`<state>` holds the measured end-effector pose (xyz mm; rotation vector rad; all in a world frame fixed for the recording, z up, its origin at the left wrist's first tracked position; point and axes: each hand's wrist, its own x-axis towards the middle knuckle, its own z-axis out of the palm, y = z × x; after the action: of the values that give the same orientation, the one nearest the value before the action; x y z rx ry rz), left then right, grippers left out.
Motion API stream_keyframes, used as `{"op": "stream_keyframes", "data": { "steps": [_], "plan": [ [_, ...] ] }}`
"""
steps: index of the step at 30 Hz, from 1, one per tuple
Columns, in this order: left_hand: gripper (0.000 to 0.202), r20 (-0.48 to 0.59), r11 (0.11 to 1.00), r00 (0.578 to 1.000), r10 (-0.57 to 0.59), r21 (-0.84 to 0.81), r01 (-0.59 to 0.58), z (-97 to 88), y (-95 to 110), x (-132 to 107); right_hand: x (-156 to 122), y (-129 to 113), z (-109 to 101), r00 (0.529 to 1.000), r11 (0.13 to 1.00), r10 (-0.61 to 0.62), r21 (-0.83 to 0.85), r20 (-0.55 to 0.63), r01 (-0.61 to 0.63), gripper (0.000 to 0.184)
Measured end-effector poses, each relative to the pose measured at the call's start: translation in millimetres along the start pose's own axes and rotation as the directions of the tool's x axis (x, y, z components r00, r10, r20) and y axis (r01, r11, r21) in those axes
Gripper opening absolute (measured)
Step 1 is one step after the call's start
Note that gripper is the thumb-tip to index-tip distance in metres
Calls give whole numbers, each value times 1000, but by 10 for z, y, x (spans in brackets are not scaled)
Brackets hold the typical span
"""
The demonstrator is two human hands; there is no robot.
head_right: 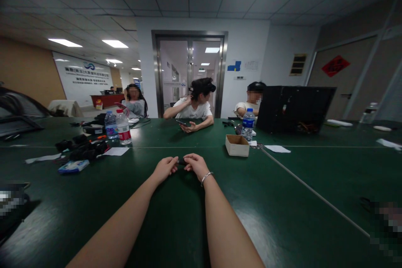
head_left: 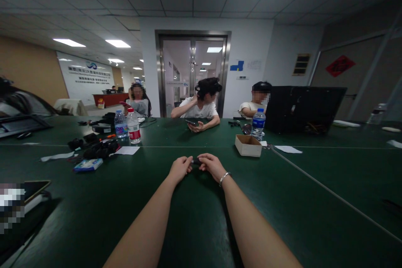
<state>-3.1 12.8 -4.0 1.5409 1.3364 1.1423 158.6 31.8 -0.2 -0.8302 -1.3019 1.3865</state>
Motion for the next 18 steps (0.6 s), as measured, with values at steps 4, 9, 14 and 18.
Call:
{"op": "stream_keyframes", "data": {
  "steps": [4,9,14,18],
  "plan": [
    [33,8,992,997,80,-95,-79,-16,64,-66,2,5,-5,1000,1000,-2,-3,-9,2,18],
    [36,-2,994,1000,23,-108,-23,10,94,-68,9,17,-7,1000,1000,0,4,-8,0,19],
    [31,0,996,1000,25,-82,-24,18,56,-37,6,11,2,1000,1000,-3,-4,-6,3,20],
    [35,-14,987,995,98,-126,-99,-1,50,-47,-2,-2,9,1000,1000,4,4,-12,-4,18]
  ]
}}
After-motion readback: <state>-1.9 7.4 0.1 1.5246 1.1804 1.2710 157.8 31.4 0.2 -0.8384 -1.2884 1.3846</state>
